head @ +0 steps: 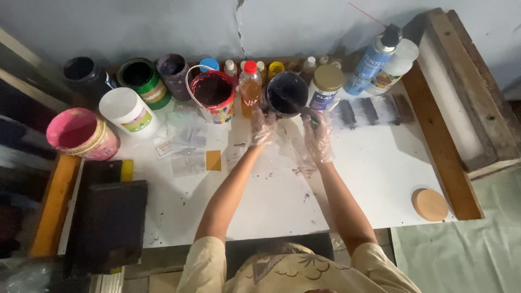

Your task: Preparing small strips and stirring ink for screen printing on a workbench.

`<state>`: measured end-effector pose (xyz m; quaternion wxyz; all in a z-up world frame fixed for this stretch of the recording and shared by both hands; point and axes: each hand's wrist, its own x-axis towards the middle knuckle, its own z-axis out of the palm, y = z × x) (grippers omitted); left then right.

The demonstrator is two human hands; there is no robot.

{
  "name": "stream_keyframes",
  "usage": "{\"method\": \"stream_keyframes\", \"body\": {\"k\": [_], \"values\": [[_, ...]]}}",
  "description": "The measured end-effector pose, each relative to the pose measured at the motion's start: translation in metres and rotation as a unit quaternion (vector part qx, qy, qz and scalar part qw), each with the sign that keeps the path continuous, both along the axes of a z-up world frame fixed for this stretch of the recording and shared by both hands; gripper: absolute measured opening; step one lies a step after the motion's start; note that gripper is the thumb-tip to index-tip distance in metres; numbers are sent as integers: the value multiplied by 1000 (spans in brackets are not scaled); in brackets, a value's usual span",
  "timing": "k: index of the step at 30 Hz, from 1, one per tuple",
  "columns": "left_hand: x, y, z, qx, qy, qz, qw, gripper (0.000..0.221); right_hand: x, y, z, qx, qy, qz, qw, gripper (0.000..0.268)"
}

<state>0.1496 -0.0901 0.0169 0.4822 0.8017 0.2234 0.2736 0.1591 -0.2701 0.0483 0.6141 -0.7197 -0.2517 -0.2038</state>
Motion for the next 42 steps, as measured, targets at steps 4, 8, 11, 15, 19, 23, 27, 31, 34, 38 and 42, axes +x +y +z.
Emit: {"method": "stream_keyframes", "body": {"k": [4, 8, 11, 15, 19, 23, 27, 31, 34, 38, 42], "values": [[-4, 5, -47, -35, -113, -10, 993, 68, -8, -4, -4, 34, 31, 58, 997, 28], [3, 14, -85, 206, -128, -6, 970, 60, -12, -11, -7, -5, -42, 6, 999, 21], [13, 32, -118, 196, -50, -16, 979, 56, -18, -3, 6, 59, -43, 36, 997, 20], [21, 35, -155, 269, -102, 19, 957, 70, -23, -5, 18, 34, -90, 28, 995, 15], [42, 31, -186, 369, -157, 119, 908, 77, -22, -9, 14, -74, -157, 4, 985, 17], [13, 29, -142, 265, -98, -6, 959, 79, -12, -11, -20, -133, -151, -46, 978, 20], [9, 20, -132, 214, -69, -22, 974, 69, -15, -15, -24, -183, -153, -93, 967, 21], [16, 18, -142, 265, -53, 16, 963, 74, -32, -6, 1, -129, -98, -76, 984, 18], [13, 17, -134, 276, -53, 35, 959, 65, -34, 6, 9, -64, -57, -47, 995, 23], [16, 22, -148, 269, -28, 46, 962, 66, -27, 11, 7, -142, -329, -163, 919, 20], [22, 34, -154, 189, -50, -23, 980, 57, -48, 18, 33, -101, -209, -124, 965, 19]]}}
